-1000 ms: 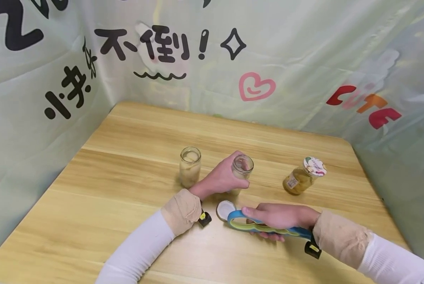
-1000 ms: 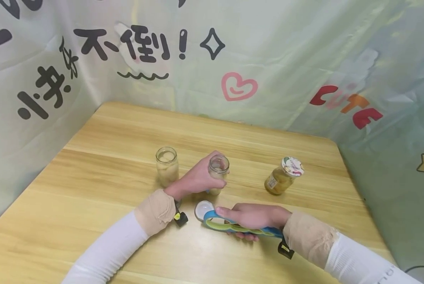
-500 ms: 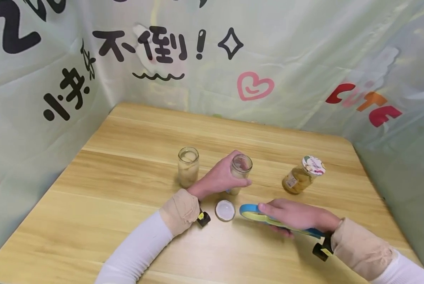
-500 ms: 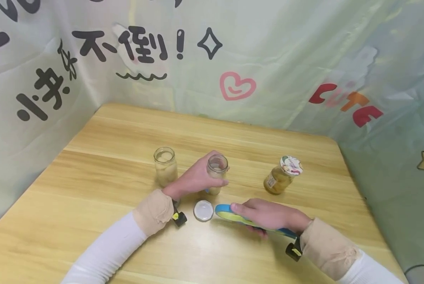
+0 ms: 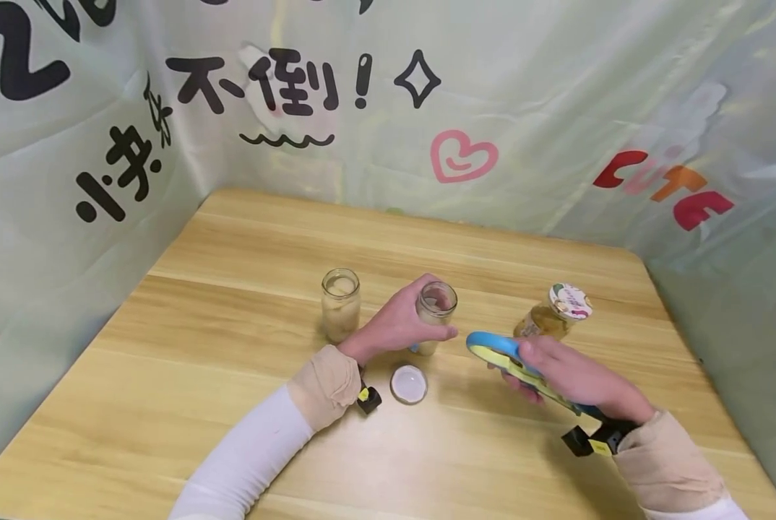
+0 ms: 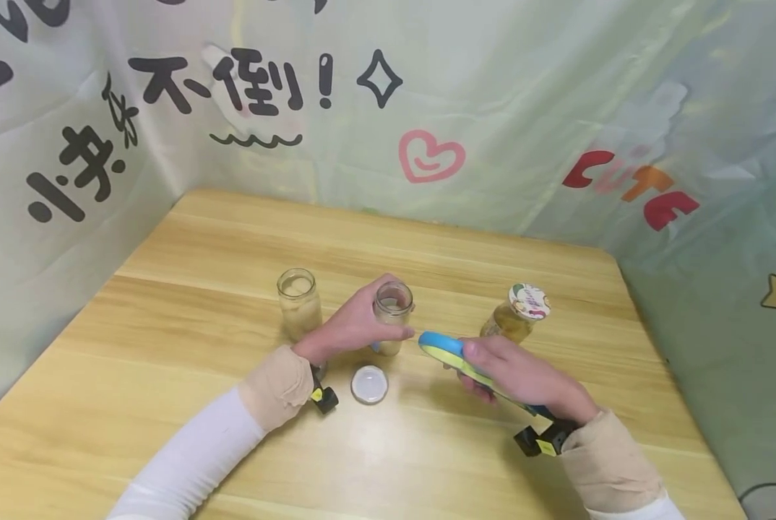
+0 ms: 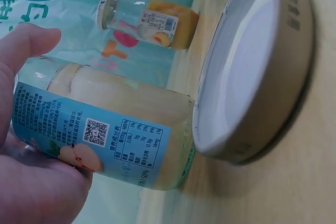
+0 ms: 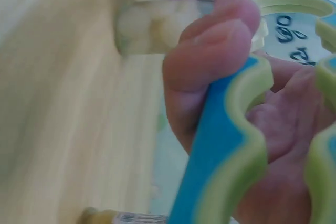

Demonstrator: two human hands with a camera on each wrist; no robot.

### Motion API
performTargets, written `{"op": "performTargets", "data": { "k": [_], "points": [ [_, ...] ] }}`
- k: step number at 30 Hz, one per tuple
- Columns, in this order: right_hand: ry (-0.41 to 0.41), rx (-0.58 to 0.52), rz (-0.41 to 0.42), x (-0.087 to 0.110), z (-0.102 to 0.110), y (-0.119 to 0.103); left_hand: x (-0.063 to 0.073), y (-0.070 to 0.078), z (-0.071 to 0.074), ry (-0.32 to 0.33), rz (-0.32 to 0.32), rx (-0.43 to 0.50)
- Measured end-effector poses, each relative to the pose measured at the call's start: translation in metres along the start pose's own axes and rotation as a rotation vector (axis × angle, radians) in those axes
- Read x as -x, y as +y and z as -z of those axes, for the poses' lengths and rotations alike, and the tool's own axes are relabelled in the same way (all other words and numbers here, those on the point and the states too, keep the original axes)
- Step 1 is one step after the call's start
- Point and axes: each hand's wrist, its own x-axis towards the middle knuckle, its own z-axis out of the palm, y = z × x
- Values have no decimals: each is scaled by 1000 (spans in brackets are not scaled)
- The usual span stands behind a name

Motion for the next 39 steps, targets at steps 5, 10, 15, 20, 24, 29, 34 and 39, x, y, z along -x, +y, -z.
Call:
{"op": "performTargets", "data": {
  "k": [5, 10, 15, 20, 24, 29, 34, 39],
  "points": [
    [31, 22, 100, 6, 8, -4, -1, 1, -3, 23, 4, -3],
    [65, 18, 144, 13, 16, -10, 0, 6, -6, 50, 2, 37],
    [112, -72, 249, 22, 20, -10, 1, 15, -7, 80, -23, 31],
    [121, -107, 357, 30, 26, -5, 2, 26, -9, 168, -93, 21],
    [137, -117, 384, 38, 32, -4, 3, 36, -10, 236, -176, -7],
    [177, -114, 427, 49, 40, -7, 8, 58, -7, 335, -276, -67],
    [271, -126, 412, 66, 47, -12, 13, 83, -13, 368, -392, -88],
    [367, -100, 425, 75, 50, -13, 13, 97, -35, 326, -494, -139]
  ]
}}
